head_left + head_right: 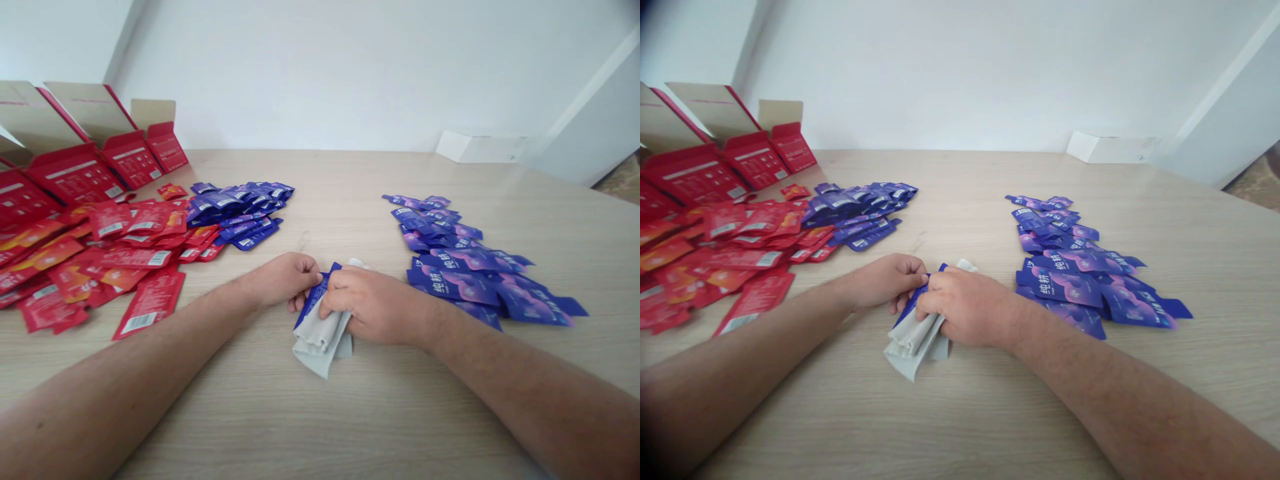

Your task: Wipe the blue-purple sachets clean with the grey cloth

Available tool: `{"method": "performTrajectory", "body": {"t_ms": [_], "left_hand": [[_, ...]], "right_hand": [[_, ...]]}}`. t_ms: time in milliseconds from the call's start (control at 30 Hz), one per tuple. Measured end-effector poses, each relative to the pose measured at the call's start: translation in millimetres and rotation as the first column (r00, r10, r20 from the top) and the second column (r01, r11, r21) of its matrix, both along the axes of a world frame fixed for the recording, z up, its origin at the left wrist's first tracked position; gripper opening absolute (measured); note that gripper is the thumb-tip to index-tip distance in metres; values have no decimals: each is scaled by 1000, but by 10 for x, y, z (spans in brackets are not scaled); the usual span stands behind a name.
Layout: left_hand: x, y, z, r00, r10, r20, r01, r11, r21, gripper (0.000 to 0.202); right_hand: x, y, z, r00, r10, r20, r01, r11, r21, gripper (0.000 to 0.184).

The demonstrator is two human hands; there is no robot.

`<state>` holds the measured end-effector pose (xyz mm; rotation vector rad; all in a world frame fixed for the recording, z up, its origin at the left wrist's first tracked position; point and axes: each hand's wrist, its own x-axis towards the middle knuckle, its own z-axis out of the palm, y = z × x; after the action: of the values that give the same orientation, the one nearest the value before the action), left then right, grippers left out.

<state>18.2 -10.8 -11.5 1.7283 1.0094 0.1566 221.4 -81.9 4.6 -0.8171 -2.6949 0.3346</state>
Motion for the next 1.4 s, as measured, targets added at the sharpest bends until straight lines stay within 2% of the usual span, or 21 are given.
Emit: {"method": "performTrajectory", "body": {"t_ms": [67, 267, 433, 533, 700, 800, 867, 933, 1033, 1133, 1200, 1267, 1400], "left_hand": [[-3, -1, -2, 1000, -1, 4, 0, 1000, 6, 27], [13, -37, 52, 999, 28, 16, -29, 999, 41, 20], [32, -54, 72, 998, 70, 6, -70, 997, 13, 18], [27, -42, 38, 995, 96, 34, -97, 994, 43, 19], [28, -35, 15, 995, 92, 27, -92, 996, 7, 24], [12, -27, 66, 992, 117, -40, -111, 986, 124, 25], [-27, -8, 139, 984, 156, -90, -125, 951, 283, 24], [-85, 18, 249, 976, 175, -128, -102, 893, 439, 24], [-175, 43, 444, 952, 202, -229, -20, 790, 613, 23], [-205, 9, 567, 882, 291, -370, 65, 704, 707, 25], [-172, -59, 570, 839, 326, -435, 101, 692, 714, 25], [-104, -149, 525, 827, 322, -462, 125, 694, 709, 26], [43, -282, 406, 865, 240, -441, 163, 697, 698, 28]], "right_hand": [[3, 9, -13, 1000, 15, -5, -15, 1000, -5, 20], [82, 161, -151, 965, -247, -88, 254, 965, 68, 21], [86, 200, -208, 950, -291, -111, 302, 948, 97, 19], [25, 120, -160, 968, -238, -84, 245, 967, 77, 21], [-98, -60, -40, 997, 32, -71, -31, 999, 9, 18], [-70, -49, 15, 976, 97, -197, -110, 992, -55, 21], [-2, 12, 47, 944, -2, -329, -20, 998, -64, 22], [79, 85, 77, 880, -168, -445, 156, 986, -63, 19], [171, 168, 111, 753, -369, -545, 395, 916, -74, 12], [210, 207, 117, 684, -446, -578, 496, 865, -81, 11], [216, 214, 110, 677, -453, -580, 512, 856, -72, 11], [217, 215, 99, 687, -449, -571, 516, 855, -52, 11], [214, 219, 76, 701, -425, -573, 506, 862, -21, 11]]}}
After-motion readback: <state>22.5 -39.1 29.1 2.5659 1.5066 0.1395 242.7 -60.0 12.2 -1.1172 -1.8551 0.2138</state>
